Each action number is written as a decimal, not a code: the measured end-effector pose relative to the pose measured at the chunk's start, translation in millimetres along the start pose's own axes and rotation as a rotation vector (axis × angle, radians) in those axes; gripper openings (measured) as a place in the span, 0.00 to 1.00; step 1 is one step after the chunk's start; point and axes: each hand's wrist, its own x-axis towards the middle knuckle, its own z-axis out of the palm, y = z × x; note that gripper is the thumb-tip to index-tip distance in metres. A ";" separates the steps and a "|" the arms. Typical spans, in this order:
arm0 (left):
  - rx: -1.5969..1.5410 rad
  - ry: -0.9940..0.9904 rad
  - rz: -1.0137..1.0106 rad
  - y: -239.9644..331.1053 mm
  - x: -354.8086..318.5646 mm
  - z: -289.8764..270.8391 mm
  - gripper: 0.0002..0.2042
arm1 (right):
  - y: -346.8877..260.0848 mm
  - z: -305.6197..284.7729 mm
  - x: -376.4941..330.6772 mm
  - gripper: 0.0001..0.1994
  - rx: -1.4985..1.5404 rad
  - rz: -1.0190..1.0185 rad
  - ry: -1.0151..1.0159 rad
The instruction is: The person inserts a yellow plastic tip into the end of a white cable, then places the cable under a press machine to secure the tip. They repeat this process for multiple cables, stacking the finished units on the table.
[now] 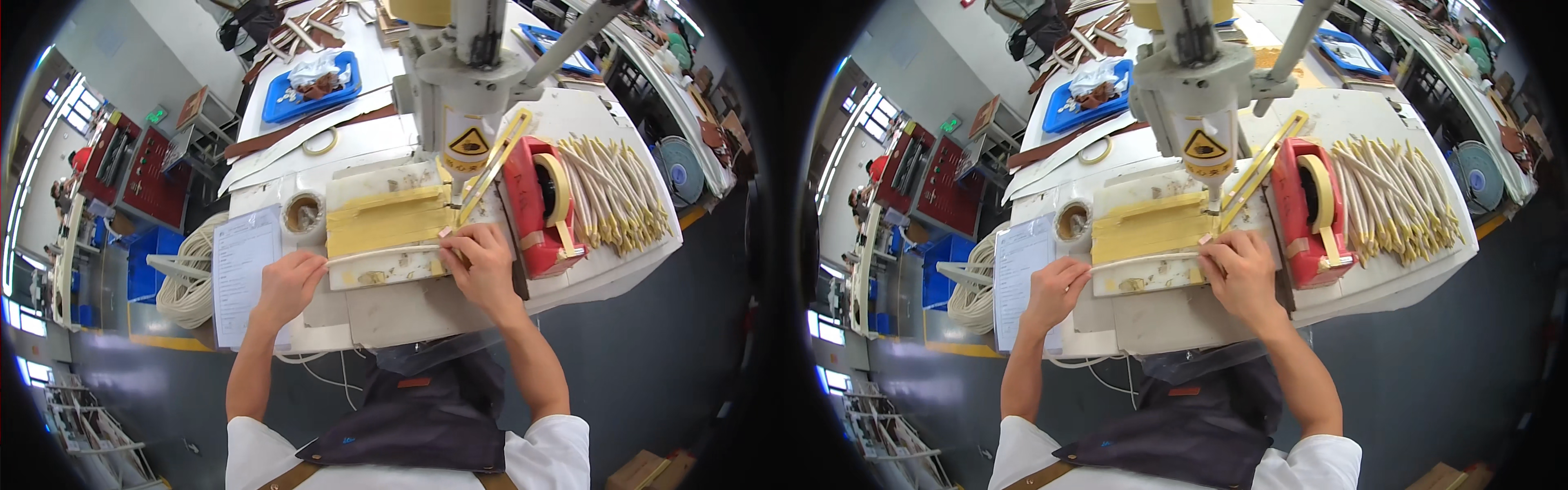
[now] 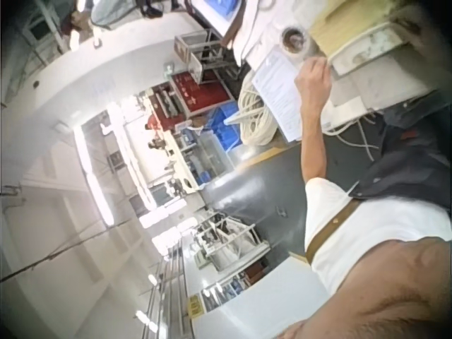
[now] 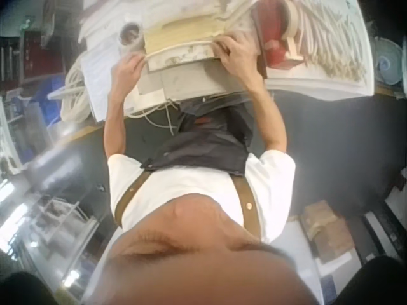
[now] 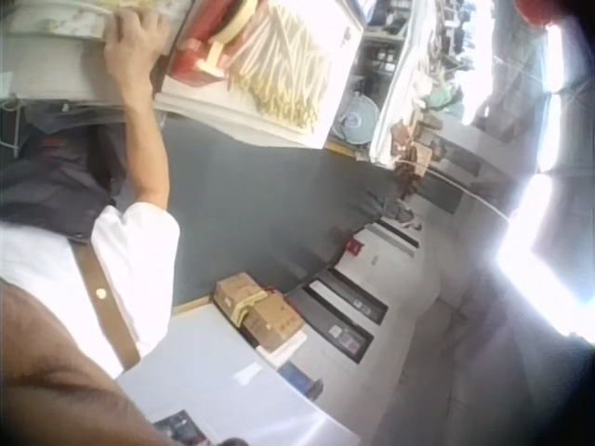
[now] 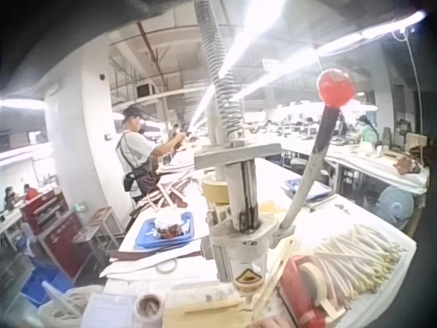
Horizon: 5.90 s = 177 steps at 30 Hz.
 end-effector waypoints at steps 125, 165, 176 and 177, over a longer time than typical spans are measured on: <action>-0.719 0.361 0.142 204.5 3.0 35.9 0.07 | -71.4 -115.9 -32.8 0.11 0.013 -0.139 -0.206; -0.252 0.211 0.459 178.7 -12.1 28.5 0.18 | -74.7 -113.4 -66.8 0.14 1.068 0.842 -0.382; -1.237 -0.494 -0.255 180.0 -14.5 34.2 0.12 | -64.8 -106.7 -52.1 0.14 0.272 0.100 -0.367; -1.363 -0.589 -0.357 179.8 -14.7 33.6 0.13 | -63.7 -106.8 -53.7 0.14 0.287 0.079 -0.363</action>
